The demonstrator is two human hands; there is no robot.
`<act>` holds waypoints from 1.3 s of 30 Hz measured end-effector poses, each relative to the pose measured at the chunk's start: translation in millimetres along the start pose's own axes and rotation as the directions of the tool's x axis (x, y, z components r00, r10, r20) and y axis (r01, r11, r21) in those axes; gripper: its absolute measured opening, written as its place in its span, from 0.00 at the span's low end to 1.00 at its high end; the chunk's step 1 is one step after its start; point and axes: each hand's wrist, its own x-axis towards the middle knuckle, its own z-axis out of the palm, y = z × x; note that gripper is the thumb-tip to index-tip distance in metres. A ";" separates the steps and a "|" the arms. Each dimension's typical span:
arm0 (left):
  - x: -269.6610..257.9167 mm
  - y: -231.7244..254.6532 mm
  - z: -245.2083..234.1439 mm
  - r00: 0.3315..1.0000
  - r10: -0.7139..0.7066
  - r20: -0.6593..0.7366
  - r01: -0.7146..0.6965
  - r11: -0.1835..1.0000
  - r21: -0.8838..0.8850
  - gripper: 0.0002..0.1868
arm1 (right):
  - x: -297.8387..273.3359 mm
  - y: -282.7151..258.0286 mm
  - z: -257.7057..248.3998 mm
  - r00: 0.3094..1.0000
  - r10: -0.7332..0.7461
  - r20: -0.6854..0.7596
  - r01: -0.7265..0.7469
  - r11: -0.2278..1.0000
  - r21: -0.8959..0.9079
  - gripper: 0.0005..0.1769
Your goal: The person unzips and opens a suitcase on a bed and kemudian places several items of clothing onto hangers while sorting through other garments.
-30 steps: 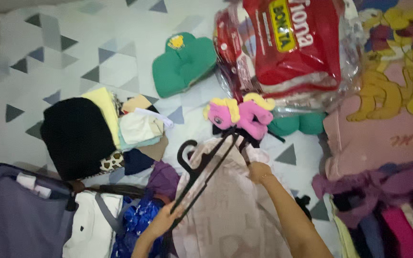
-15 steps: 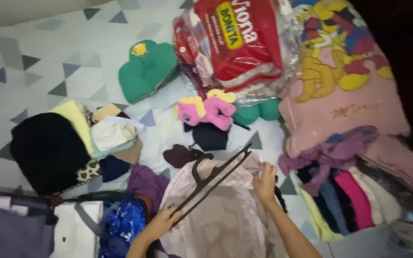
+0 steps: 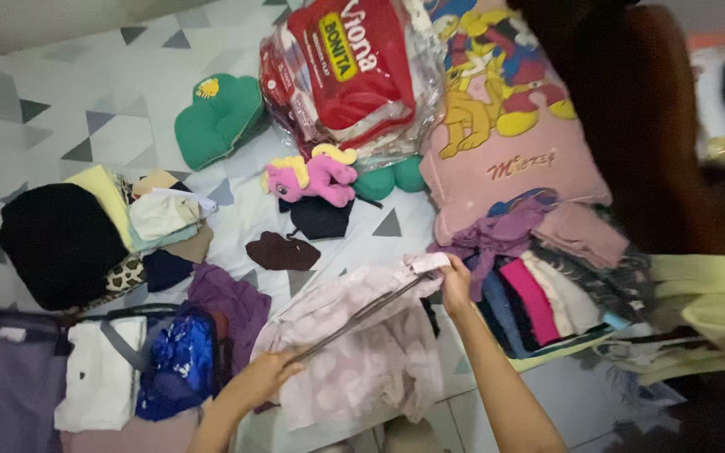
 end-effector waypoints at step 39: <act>-18.2 42.8 -4.8 0.941 -0.071 -0.331 0.026 0.990 -0.138 0.16 | -73.2 -96.1 137.7 0.792 -0.604 0.088 0.571 0.683 -0.456 0.18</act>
